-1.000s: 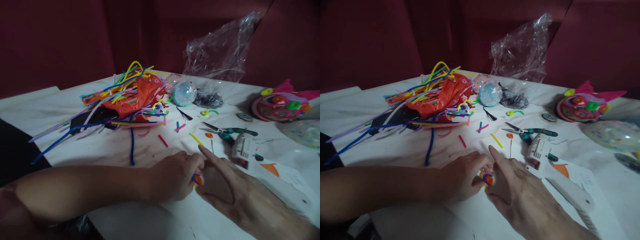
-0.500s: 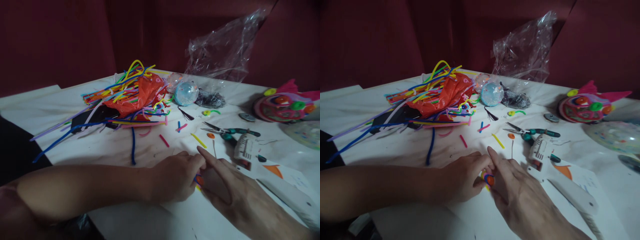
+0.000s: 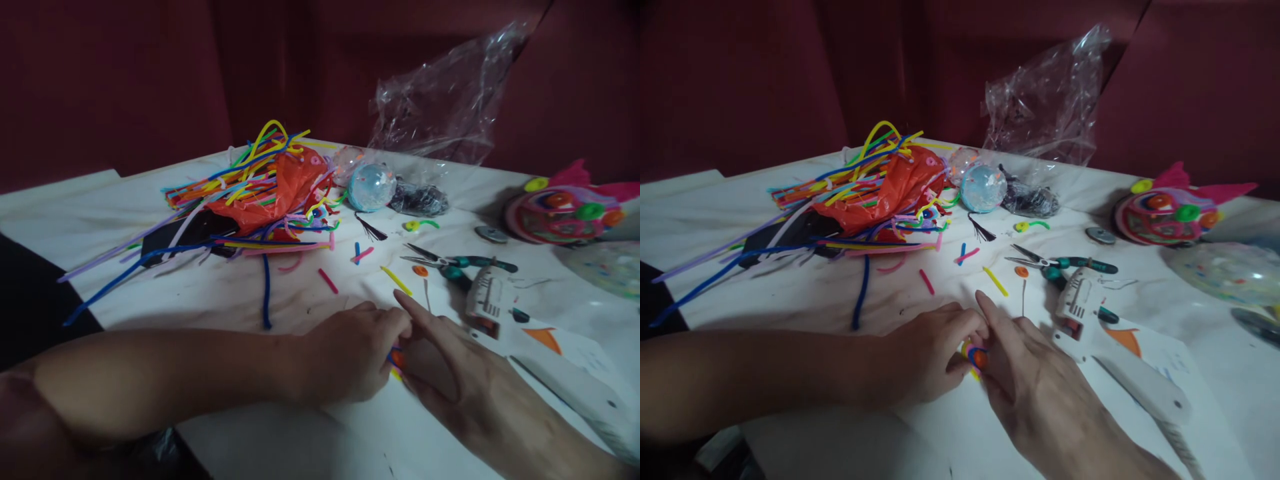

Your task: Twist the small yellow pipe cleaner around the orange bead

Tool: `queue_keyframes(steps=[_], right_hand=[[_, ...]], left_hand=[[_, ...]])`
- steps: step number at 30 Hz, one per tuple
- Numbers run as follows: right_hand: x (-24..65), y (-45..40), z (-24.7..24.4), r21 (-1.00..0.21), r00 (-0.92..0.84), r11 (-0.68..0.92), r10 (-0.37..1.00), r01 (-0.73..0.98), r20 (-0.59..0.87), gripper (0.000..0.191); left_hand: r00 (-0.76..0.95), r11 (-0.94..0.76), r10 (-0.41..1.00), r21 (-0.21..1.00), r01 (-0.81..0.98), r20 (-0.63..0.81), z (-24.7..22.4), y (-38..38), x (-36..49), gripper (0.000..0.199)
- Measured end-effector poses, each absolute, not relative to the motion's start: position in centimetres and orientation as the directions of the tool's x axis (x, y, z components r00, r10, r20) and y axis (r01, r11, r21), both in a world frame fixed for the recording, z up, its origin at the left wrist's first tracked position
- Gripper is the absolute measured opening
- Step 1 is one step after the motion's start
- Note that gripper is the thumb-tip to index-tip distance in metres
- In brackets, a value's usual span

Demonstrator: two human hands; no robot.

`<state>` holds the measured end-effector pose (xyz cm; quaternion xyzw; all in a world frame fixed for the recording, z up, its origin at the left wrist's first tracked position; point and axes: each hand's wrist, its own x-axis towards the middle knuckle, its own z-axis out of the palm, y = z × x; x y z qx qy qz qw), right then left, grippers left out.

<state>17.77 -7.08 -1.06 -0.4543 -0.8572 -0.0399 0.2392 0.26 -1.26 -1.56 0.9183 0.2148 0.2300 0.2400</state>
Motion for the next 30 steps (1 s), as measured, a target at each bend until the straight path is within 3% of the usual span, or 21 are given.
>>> queue_keyframes(steps=[15, 22, 30], right_hand=[[17.6, -7.0, -0.9, -0.158, -0.464, 0.575, 0.769, 0.803, 0.441, 0.051], [17.6, -6.8, -1.0, -0.124, -0.473, 0.581, 0.752, 0.804, 0.459, 0.052], [17.5, -6.9, -0.8, -0.176, -0.469, 0.580, 0.773, 0.796, 0.427, 0.053]], left_hand=[[0.795, -0.816, 0.497, 0.498, 0.293, 0.347, -1.6, -1.3, 0.3, 0.025], [0.825, -0.827, 0.479, 0.468, 0.311, 0.299, -1.0, -1.3, 0.2, 0.022], [0.876, -0.822, 0.433, 0.492, 0.287, 0.213, -0.3, -0.4, -0.2, 0.022]])
